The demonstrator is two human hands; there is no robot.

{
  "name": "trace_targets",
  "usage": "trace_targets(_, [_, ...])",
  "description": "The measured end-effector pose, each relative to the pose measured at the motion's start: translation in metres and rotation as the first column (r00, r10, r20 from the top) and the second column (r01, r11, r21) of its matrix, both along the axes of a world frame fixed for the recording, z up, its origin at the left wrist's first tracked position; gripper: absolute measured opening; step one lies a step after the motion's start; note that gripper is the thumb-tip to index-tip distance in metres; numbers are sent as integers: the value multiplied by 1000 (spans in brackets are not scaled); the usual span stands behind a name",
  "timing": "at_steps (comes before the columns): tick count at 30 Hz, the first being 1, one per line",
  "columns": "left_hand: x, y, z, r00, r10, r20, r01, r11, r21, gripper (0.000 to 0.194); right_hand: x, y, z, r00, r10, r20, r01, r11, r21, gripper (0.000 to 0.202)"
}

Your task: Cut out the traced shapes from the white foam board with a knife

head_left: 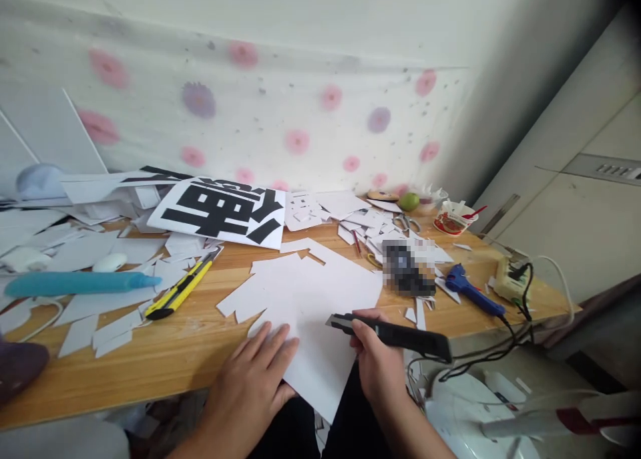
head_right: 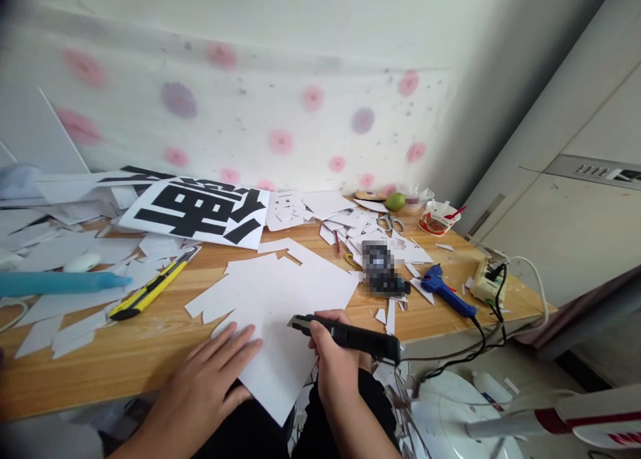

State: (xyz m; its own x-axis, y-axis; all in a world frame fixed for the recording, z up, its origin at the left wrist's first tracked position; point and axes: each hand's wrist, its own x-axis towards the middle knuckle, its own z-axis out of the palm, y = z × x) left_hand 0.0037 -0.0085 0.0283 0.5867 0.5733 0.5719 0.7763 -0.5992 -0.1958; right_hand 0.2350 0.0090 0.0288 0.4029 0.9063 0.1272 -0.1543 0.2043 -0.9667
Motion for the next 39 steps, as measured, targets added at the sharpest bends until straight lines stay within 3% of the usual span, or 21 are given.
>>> trace_targets(4, [15,-14,7,991,55,124,-53,998,-18,53,0,12,10,992,80,-97,-87,993,-79,22])
trace_targets(8, [31,-11,14,987,67,146,-57,996,-68,70,8,11,17,989,48,137,-40,997,-61,28])
trace_targets(13, [41,1,8,984,-6,177,28,992,-122,59,13,5,17,940,61,335,-47,998,-48,29])
trace_targets(20, [32,2,-6,955,-176,237,194,979,-55,29,1,3,24,839,102,534,-89,995,-51,18])
trace_targets(28, [31,0,-2,957,-196,216,215,974,-66,36,9,2,24,772,206,601,-179,978,-105,14])
trace_targets(34, [32,-1,-11,949,-187,252,217,971,-96,36,5,-3,26,756,159,635,-79,985,-152,15])
trace_targets(39, [33,-1,-9,950,-171,260,201,975,-94,34,3,-5,28,737,171,654,-99,984,-146,15])
